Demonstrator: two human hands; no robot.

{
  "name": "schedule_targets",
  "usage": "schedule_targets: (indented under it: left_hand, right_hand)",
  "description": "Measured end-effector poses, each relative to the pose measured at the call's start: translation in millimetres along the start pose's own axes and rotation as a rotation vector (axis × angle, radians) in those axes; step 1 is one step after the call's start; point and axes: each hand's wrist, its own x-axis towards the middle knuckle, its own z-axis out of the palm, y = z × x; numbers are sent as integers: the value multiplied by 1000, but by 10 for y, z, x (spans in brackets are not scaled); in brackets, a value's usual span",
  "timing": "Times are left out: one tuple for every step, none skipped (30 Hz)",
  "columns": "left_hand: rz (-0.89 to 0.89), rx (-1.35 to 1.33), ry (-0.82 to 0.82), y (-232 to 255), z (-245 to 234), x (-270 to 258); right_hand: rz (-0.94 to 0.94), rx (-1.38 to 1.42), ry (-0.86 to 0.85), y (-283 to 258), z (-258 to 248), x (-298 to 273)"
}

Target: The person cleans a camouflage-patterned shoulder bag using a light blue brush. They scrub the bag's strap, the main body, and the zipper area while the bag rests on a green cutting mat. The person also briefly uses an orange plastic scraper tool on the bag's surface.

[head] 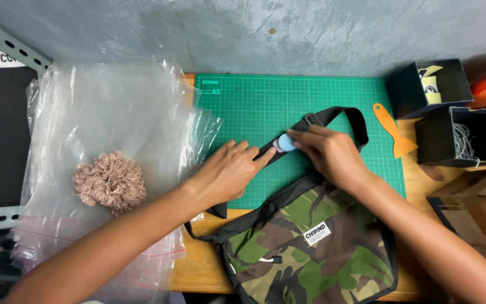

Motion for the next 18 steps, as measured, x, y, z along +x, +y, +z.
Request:
schedule_targets:
  left_hand:
    - [1, -2, -4, -6, -2, -5]
    - [7, -7, 0, -10, -5, -15]
    - [9, -11, 10, -11, -11, -16]
    - [6, -13, 10, 28, -39, -10]
    - [5, 6, 19, 52, -74, 16]
    - [3, 26, 28, 74, -106, 43]
    - [3, 22, 31, 108, -39, 70]
    - [27, 28, 95, 140, 32, 97]
    - [50, 32, 157, 176, 107, 113]
    - [48, 27, 159, 189, 158, 161]
    - [54, 42, 186, 188, 200, 207]
    - [61, 56, 214, 189, 239, 257]
    - [63, 56, 211, 167, 181, 288]
    - [63, -57, 208, 145, 125, 319]
    - [60, -171, 203, 129, 73, 347]
    - [58, -173, 201, 137, -5, 359]
    - [53, -183, 189, 152, -80, 365]
    - [48, -192, 178, 167, -155, 370]
  right_hand:
    - [3, 4, -1, 188, -96, 9]
    - [14, -197, 15, 372, -189, 14]
    - [19, -402, 30, 562, -299, 32]
    - [17, -402, 28, 724, -319, 57]
    - [15, -432, 77, 890, -350, 75]
    - [14, -461, 126, 1059, -381, 93]
    - [13, -465, 123, 994, -433, 74]
    - [33, -413, 124, 931, -480, 57]
    - [53, -359, 123, 864, -515, 38]
    - [52, -360, 118, 723, -512, 58]
    - [36, -252, 46, 582, -504, 83]
    - [20, -143, -26, 442, -500, 107]
    - [22, -141, -25, 412, -452, 140]
    - [5, -123, -82, 384, -403, 173]
    - [-15, -104, -142, 355, -354, 209]
    - [-15, -102, -144, 395, -295, 277]
    - [-50, -192, -119, 428, -232, 333]
    - [-86, -282, -93, 462, -167, 389]
